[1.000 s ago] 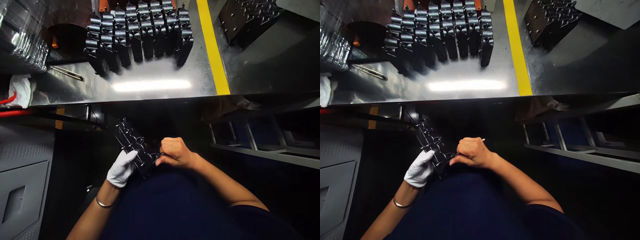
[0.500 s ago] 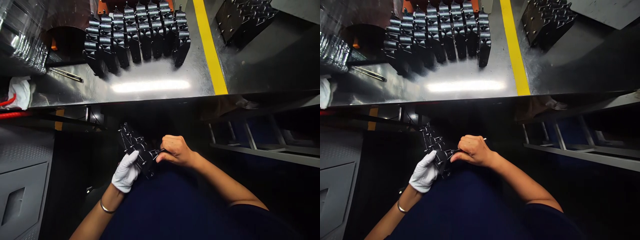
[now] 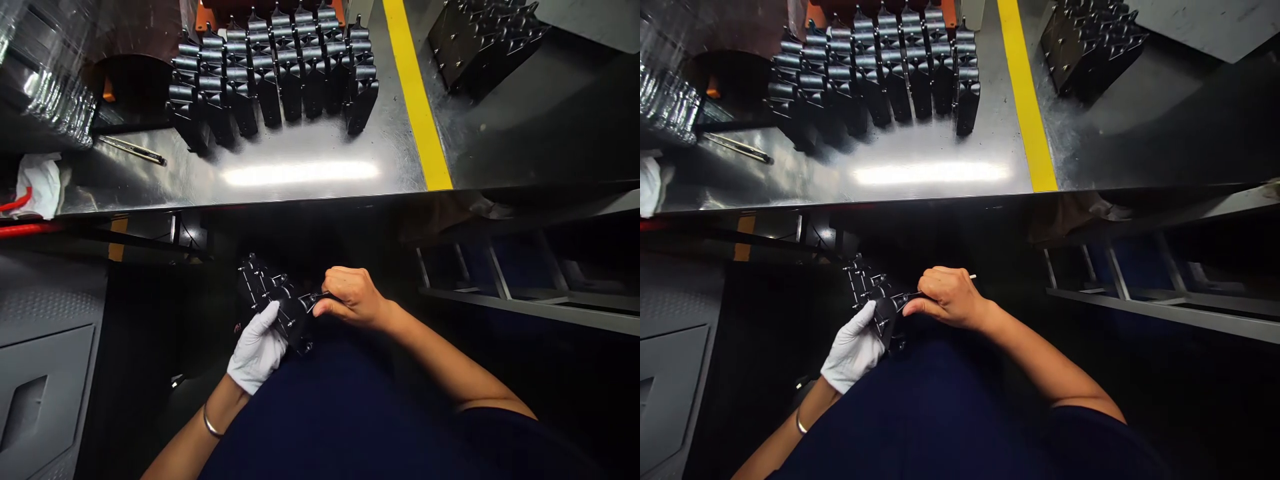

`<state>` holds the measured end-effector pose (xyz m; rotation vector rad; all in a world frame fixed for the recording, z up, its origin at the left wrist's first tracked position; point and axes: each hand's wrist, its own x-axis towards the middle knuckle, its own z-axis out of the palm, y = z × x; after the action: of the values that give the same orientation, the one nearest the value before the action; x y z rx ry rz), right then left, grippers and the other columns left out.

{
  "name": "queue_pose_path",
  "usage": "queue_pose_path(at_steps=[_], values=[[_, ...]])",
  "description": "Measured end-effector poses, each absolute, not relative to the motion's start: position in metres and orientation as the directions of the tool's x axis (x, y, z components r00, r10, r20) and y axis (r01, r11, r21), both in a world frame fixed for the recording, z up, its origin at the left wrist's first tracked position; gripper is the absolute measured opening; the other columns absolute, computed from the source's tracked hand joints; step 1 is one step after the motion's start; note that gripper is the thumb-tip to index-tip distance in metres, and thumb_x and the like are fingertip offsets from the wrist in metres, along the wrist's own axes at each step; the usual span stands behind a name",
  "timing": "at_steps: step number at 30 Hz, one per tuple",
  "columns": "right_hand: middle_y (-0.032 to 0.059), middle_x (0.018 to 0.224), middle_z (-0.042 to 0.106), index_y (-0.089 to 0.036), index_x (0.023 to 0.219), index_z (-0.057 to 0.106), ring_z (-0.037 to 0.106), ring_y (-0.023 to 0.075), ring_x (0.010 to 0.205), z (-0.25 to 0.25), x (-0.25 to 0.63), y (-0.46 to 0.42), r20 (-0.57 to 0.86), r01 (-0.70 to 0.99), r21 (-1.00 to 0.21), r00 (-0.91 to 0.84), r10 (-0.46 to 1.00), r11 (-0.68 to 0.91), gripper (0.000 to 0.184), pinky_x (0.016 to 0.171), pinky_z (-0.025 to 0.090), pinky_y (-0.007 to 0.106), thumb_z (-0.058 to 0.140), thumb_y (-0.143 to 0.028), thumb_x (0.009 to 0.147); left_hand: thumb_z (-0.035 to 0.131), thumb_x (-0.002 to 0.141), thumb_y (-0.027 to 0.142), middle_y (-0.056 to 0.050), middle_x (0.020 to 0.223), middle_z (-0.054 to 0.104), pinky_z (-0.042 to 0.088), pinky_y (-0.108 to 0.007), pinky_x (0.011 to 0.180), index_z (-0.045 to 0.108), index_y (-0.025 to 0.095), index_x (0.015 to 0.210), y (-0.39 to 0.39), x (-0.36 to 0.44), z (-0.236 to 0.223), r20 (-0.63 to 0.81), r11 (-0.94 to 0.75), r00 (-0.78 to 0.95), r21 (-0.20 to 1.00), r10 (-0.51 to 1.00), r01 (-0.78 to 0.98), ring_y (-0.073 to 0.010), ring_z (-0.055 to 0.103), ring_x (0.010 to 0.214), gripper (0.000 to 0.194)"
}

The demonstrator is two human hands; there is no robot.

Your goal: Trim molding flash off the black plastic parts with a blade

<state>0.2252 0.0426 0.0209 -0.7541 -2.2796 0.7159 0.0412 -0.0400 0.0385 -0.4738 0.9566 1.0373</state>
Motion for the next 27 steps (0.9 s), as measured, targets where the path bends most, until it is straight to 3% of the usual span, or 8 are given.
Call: queue_pose_path(at_steps=[4, 8, 13, 20, 24, 27], values=[[-0.0035, 0.053, 0.039, -0.018, 0.054, 0.042, 0.034, 0.0084, 0.051, 0.0224, 0.2207, 0.0402, 0.409, 0.289, -0.62, -0.674, 0.615, 0.729, 0.053, 0.048, 0.022, 0.025, 0.047, -0.054, 0.092, 0.05, 0.093, 0.02, -0.008, 0.094, 0.076, 0.051, -0.035, 0.1, 0.07, 0.011, 0.093, -0.0388, 0.0418, 0.0373, -0.811, 0.484, 0.249, 0.048, 0.529, -0.874, -0.02, 0.07, 0.097, 0.022], [-0.0027, 0.057, 0.044, -0.018, 0.064, 0.05, 0.039, 0.009, 0.052, 0.0258, 0.221, 0.0417, 0.42, 0.264, -0.702, -0.597, 0.684, 0.662, 0.049, 0.051, 0.03, 0.023, 0.046, -0.06, 0.09, 0.059, 0.088, 0.024, -0.009, 0.103, 0.074, 0.051, -0.038, 0.102, 0.07, 0.012, 0.099, -0.0407, 0.0385, 0.0369, -0.77, 0.539, 0.285, 0.091, 0.572, -0.837, -0.0248, 0.066, 0.11, 0.019], [-0.0022, 0.058, 0.043, -0.018, 0.066, 0.05, 0.038, 0.0097, 0.054, 0.0292, 0.2265, 0.045, 0.354, 0.332, -0.697, -0.612, 0.708, 0.636, 0.05, 0.051, 0.03, 0.024, 0.043, -0.06, 0.092, 0.063, 0.085, 0.018, -0.005, 0.097, 0.075, 0.052, -0.034, 0.1, 0.068, 0.015, 0.101, -0.0416, 0.0375, 0.0367, -0.781, 0.515, 0.201, 0.174, 0.591, -0.839, -0.0215, 0.068, 0.104, 0.018], [-0.003, 0.054, 0.04, -0.018, 0.057, 0.044, 0.036, 0.0088, 0.052, 0.0261, 0.2255, 0.0418, 0.378, 0.301, -0.681, -0.637, 0.672, 0.668, 0.052, 0.049, 0.025, 0.024, 0.046, -0.055, 0.092, 0.06, 0.087, 0.019, -0.008, 0.095, 0.075, 0.051, -0.036, 0.101, 0.069, 0.011, 0.095, -0.038, 0.0427, 0.0381, -0.81, 0.509, 0.202, 0.134, 0.55, -0.85, -0.0226, 0.068, 0.103, 0.015], [-0.0018, 0.059, 0.046, -0.017, 0.067, 0.051, 0.041, 0.0092, 0.053, 0.0257, 0.2257, 0.044, 0.398, 0.266, -0.73, -0.583, 0.709, 0.629, 0.047, 0.053, 0.031, 0.023, 0.045, -0.057, 0.092, 0.066, 0.082, 0.017, -0.004, 0.092, 0.074, 0.053, -0.034, 0.097, 0.068, 0.012, 0.094, -0.0394, 0.0415, 0.0376, -0.794, 0.516, 0.17, 0.201, 0.584, -0.833, -0.019, 0.071, 0.091, 0.013], [-0.0023, 0.056, 0.042, -0.018, 0.061, 0.046, 0.037, 0.0095, 0.053, 0.0255, 0.2264, 0.0445, 0.375, 0.289, -0.696, -0.634, 0.676, 0.658, 0.047, 0.052, 0.027, 0.024, 0.044, -0.052, 0.095, 0.066, 0.082, 0.015, -0.003, 0.09, 0.074, 0.054, -0.031, 0.093, 0.068, 0.013, 0.094, -0.0383, 0.041, 0.0362, -0.796, 0.489, 0.127, 0.23, 0.592, -0.841, -0.0157, 0.071, 0.084, 0.012]])
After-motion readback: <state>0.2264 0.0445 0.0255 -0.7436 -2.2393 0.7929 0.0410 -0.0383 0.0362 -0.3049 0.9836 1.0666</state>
